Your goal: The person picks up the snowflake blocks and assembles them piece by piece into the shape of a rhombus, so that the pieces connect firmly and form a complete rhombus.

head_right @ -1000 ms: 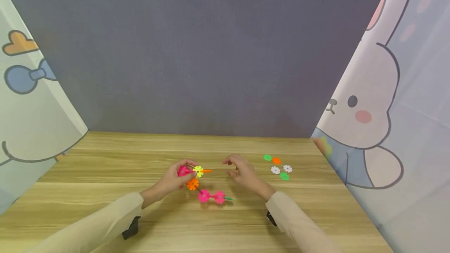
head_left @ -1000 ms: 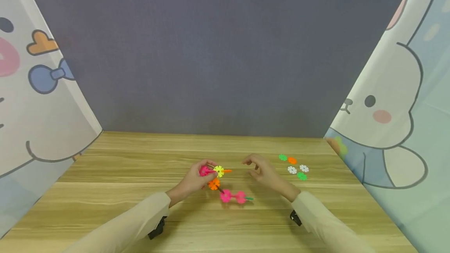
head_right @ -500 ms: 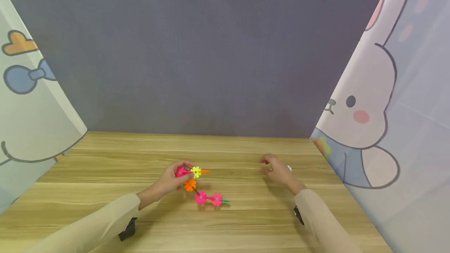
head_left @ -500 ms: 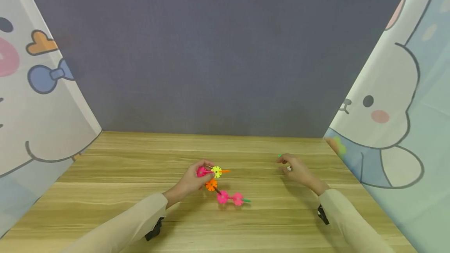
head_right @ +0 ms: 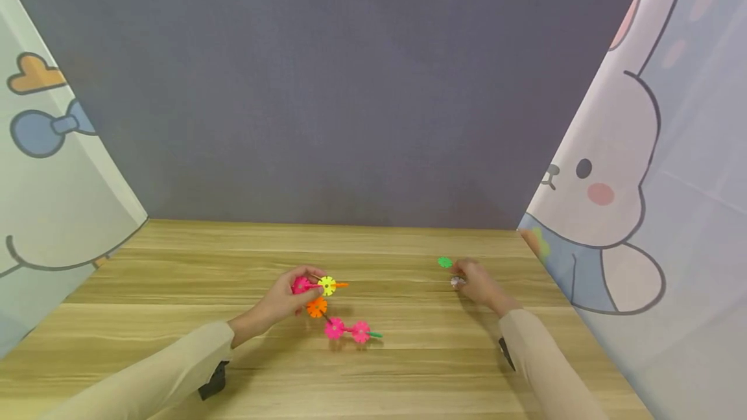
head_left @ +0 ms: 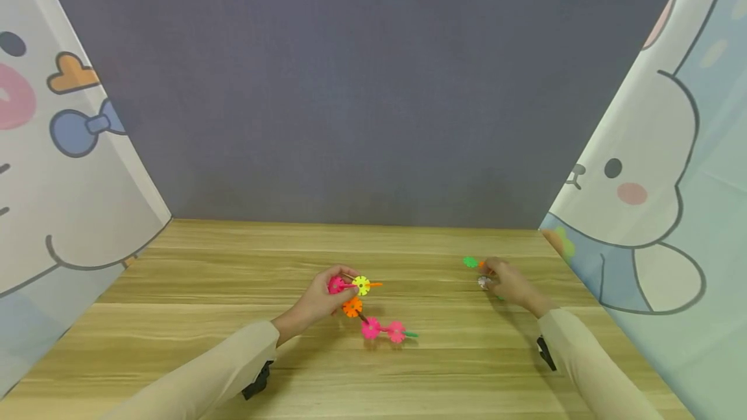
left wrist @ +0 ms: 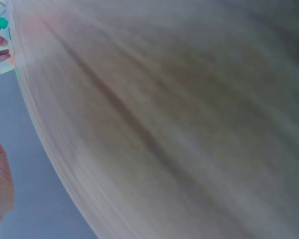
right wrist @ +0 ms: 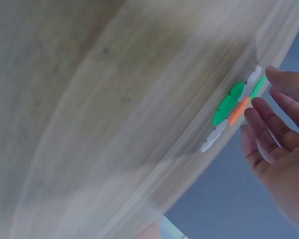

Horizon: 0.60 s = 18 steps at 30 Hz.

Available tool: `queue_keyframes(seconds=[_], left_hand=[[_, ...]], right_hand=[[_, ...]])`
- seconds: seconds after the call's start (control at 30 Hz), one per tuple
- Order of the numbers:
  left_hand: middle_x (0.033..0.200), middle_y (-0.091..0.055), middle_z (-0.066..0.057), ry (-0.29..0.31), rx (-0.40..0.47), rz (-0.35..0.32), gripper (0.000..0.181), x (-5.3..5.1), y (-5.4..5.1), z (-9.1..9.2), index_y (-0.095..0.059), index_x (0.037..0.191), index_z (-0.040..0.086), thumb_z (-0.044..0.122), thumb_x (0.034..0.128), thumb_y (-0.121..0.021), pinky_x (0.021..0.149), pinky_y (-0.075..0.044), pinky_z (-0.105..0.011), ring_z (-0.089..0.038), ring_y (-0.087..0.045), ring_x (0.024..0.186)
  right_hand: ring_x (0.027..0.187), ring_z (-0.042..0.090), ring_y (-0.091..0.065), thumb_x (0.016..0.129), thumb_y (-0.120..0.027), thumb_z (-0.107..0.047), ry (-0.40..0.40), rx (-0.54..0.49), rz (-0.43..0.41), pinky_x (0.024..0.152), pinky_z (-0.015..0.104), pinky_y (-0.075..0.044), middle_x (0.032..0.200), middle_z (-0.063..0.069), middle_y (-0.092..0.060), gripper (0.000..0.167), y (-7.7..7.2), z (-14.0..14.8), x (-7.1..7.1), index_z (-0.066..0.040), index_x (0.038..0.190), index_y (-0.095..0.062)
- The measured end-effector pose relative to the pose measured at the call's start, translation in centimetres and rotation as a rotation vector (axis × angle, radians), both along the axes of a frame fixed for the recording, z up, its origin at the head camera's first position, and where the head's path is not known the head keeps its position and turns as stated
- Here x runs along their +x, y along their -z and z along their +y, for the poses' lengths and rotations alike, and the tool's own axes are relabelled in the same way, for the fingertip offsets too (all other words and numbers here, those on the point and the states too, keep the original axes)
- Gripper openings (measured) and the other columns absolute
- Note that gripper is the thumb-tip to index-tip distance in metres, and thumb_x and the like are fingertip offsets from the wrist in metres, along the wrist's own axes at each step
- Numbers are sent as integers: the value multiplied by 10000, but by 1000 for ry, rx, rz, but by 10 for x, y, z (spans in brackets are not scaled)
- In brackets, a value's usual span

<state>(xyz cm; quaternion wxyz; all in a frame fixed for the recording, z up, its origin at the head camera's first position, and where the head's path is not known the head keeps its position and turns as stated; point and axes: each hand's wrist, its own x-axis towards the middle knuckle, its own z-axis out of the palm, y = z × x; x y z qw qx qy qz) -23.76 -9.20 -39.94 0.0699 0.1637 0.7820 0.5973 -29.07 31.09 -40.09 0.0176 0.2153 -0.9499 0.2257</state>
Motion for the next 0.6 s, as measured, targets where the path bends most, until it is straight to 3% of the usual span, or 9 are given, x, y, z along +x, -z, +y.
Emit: queue_keyframes(seconds=[0.27, 0.4, 0.6], left_hand=[[984, -581, -182, 26, 13, 7, 286, 14, -22, 0, -527, 1155, 8, 66, 880, -581, 424, -377, -216, -87, -397, 484], [1021, -570, -185, 36, 22, 14, 285, 15, -23, 0, -526, 1149, 7, 68, 877, -585, 416, -382, -227, -90, -405, 493], [983, -594, -211, 30, 29, 14, 281, 13, -21, 0, -532, 1144, 5, 59, 874, -587, 423, -395, -236, -120, -437, 530]], right_hand=[[890, 312, -574, 772, -624, 84, -8, 49, -44, 783, 425, -518, 971, 188, -575, 173, 1, 1, 0, 54, 936, -578], [867, 293, -575, 754, -631, 101, 0, 59, -34, 776, 430, -512, 949, 172, -576, 188, 1, 1, 0, 51, 928, -579], [774, 203, -528, 724, -630, 135, 13, 56, 23, 652, 308, -487, 869, 127, -546, 214, 1, 0, -4, 52, 916, -584]])
